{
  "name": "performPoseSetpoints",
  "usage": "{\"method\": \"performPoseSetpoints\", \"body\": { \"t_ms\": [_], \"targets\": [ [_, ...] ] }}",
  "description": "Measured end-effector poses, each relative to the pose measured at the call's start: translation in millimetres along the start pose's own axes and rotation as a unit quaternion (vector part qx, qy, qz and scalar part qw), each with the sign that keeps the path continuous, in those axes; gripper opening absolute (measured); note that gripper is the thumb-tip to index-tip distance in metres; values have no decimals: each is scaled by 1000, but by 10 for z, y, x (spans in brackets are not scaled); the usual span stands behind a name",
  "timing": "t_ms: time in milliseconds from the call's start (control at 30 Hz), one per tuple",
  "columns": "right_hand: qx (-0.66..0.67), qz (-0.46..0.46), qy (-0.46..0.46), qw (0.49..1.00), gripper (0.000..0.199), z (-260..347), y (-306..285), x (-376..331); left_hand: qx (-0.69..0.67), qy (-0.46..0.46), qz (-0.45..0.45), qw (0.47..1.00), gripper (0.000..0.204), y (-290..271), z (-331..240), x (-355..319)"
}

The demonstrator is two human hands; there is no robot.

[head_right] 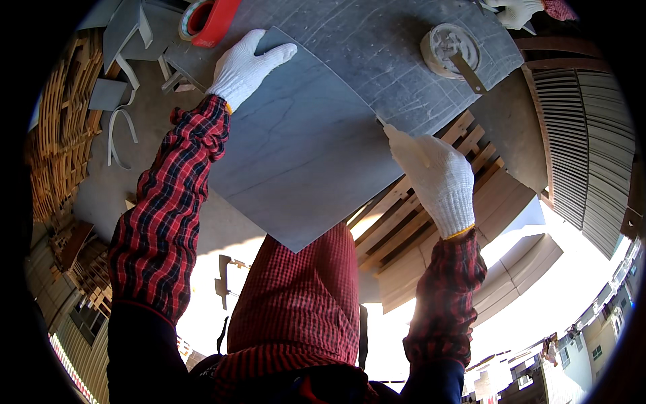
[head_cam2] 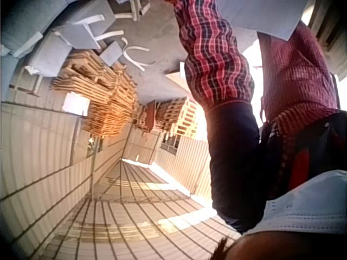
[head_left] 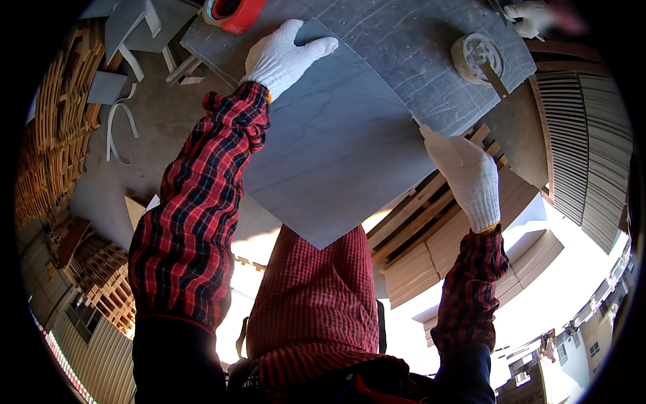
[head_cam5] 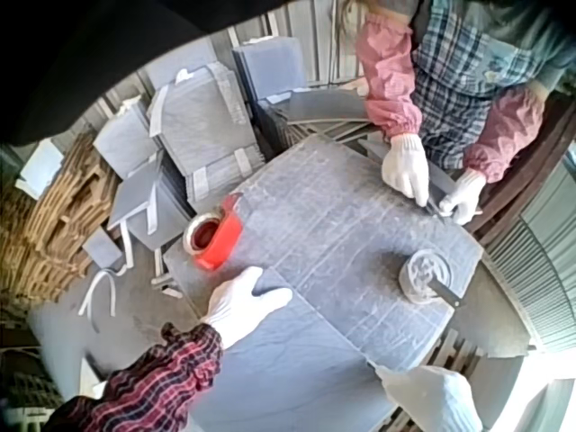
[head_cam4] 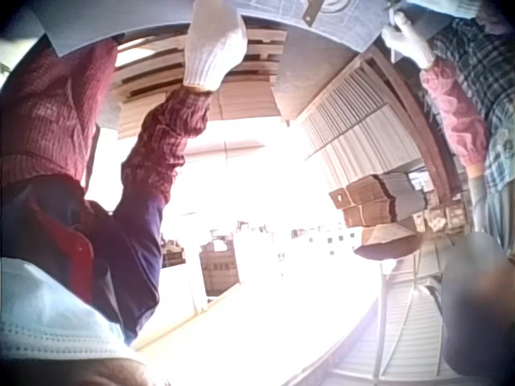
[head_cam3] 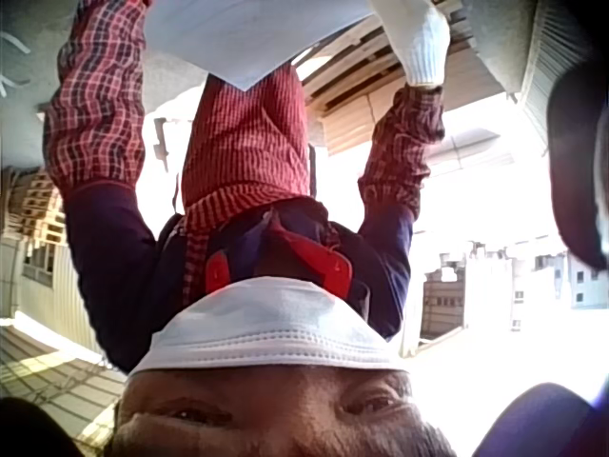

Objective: The person assembles flat-pack furniture by handling gray panels, cardboard spacers, and tape. They place panels on a workbench, insert cardboard between them, and secure the stack with tape while a coworker assists.

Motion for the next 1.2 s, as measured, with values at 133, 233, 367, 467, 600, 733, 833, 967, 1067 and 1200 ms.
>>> {"method": "performPoseSetpoints", "body": {
  "t_ms": [133, 233, 367, 467, 600, 733, 833, 967, 1067, 1200],
  "targets": [
    [21, 2, 25, 999, 23, 20, 7, -15, -17, -15, 42, 999, 80, -30, -9, 15],
    [54, 2, 33, 998, 27, -17, -27, -46, -37, -20, 68, 997, 92, -45, -5, 22],
    [104, -6, 61, 993, 30, 140, -152, 7, -26, -34, 70, 997, 92, -37, 11, 32],
    [139, -41, 86, 986, 33, 363, -223, 259, -17, -47, 72, 996, 92, -70, -58, -4],
    [290, -111, 27, 950, 44, 589, -113, 1073, -7, -45, 27, 999, 73, -111, -216, -81],
    [226, -156, 37, 961, 45, 762, 130, 1921, -45, -54, 65, 995, 67, -98, -229, -67],
    [77, -234, 43, 968, 38, 731, 290, 2144, -62, -60, 82, 993, 63, -150, -367, -114],
    [35, -216, 109, 970, 39, 852, 358, 2116, -62, -48, 70, 994, 60, -87, -304, -102],
    [36, -215, 109, 970, 51, 817, 256, 1865, -63, -42, 70, 995, 60, -63, -421, -155],
    [67, -277, 31, 958, 58, 947, -54, 1042, -61, -46, 64, 995, 64, -49, -380, -168]
  ]
}}
Point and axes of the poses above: each hand's wrist, its own x-axis towards the middle knuckle, its own y-axis out of the palm, z = x × y, the point moved 1 cm from there along x, towards the middle knuckle, and after that the axes turned 6 degrees about z, right-handed, at the moved point
